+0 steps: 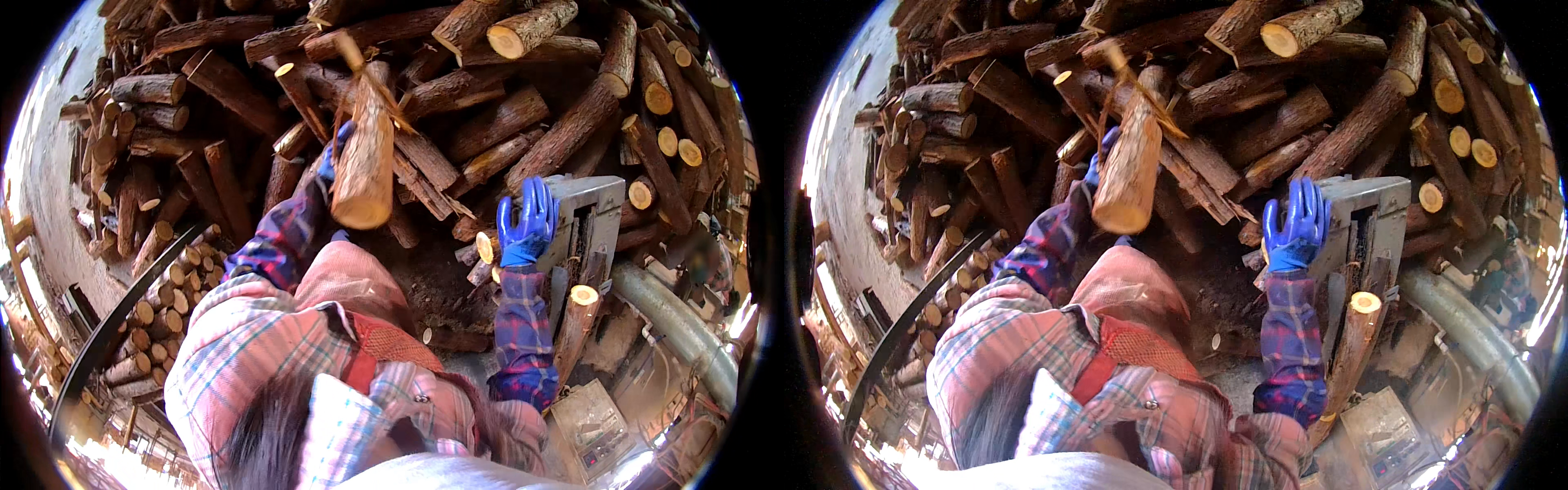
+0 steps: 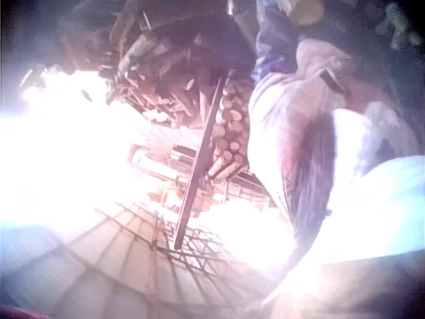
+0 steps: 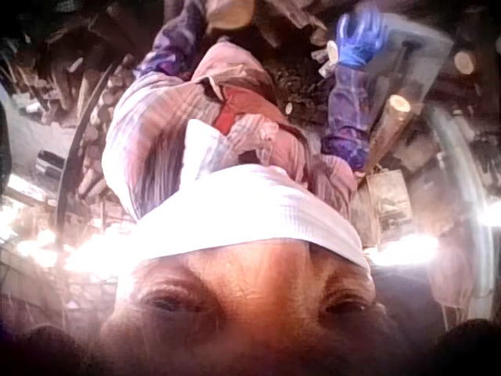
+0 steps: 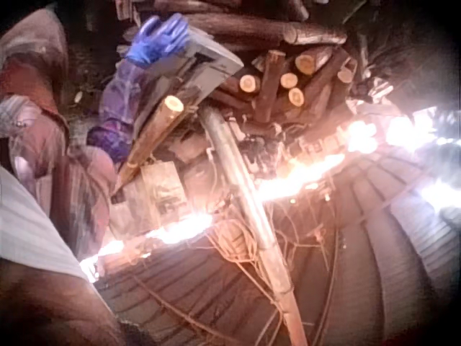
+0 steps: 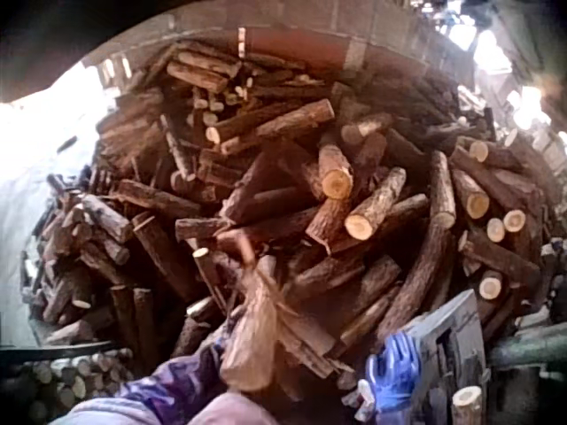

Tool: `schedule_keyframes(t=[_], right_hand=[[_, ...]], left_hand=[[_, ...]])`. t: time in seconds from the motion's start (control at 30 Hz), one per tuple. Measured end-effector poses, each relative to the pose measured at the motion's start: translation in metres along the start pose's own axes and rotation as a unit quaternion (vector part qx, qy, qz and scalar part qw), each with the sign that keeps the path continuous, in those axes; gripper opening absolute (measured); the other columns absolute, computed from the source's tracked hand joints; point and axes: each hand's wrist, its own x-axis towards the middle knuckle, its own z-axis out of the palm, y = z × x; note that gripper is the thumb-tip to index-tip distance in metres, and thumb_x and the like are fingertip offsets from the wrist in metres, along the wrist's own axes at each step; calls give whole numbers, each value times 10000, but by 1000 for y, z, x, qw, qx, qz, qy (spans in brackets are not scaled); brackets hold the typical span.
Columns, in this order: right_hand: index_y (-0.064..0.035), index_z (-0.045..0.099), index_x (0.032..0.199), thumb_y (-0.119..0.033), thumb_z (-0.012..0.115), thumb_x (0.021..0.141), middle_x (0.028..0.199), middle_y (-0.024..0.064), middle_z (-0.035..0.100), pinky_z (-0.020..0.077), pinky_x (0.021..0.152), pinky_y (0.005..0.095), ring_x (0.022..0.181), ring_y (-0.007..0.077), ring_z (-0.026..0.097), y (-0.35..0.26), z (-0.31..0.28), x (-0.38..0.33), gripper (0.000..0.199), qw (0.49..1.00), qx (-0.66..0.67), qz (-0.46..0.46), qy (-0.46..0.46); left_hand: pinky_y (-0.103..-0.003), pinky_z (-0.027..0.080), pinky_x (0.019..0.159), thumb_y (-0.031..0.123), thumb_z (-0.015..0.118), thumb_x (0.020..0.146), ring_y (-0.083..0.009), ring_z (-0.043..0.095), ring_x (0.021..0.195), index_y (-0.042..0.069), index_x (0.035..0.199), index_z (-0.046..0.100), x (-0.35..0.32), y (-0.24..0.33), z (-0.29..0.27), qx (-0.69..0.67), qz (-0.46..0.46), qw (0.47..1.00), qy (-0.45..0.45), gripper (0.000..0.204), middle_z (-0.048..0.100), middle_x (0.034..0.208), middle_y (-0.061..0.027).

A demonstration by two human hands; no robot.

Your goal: The person repeatedly picks up logs from a pile and feeds them into a wood chipper machine. They handle the logs one at a time, positioning them into the machine's intake chute to be processed.

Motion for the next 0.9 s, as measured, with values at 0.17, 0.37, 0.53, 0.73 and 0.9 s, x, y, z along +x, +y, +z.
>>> schedule_keyframes(t=[0.17, 0.37, 0.53, 0.73, 0.9], right_hand=[[-58, 514, 1267, -412, 570, 888, 1238, 159, 553, 408, 968, 463, 1172, 316, 499, -116, 68, -41, 521, 762, 605, 233, -8], [-73, 511, 1262, -355, 537, 922, 1132, 138, 591, 466, 926, 402, 1048, 246, 562, -155, 13, -38, 443, 143, 926, 193, -291], [9, 440, 1311, -311, 734, 790, 1190, 130, 565, 405, 975, 327, 1084, 200, 536, -113, -59, -47, 679, 493, 842, 104, -194], [-47, 227, 1442, -276, 786, 739, 1417, 118, 361, 207, 1108, 350, 1342, 211, 278, -75, -80, -199, 927, 548, 804, 64, -223], [-80, 223, 1449, -196, 749, 789, 1241, 63, 518, 423, 932, 316, 1089, 162, 516, -22, -92, -255, 851, 470, 853, 106, -201]], left_hand=[[-459, 485, 903, 533, 502, 871, -329, 617, 1006, -5, 1270, 506, -114, -63, 46, 2, -101, 995, 6, 669, 612, 1139, -209], [-364, 473, 920, 363, 572, 900, -219, 612, 1013, 27, 1229, 541, -183, -132, 103, 212, -47, 973, 83, 471, 624, 1137, -140], [-352, 474, 892, 243, 613, 865, -208, 577, 972, 79, 1047, 569, -165, -123, 79, 418, 154, 895, -42, 249, 603, 1002, -60], [-400, 464, 931, 556, 431, 921, -254, 529, 1104, 90, 1344, 398, -130, -204, 55, 127, 329, 932, -85, 630, 508, 1275, -114], [-389, 457, 944, 444, 411, 944, -258, 534, 1113, 50, 1358, 397, -94, -270, 86, 306, 381, 872, 34, 572, 519, 1262, -127]])
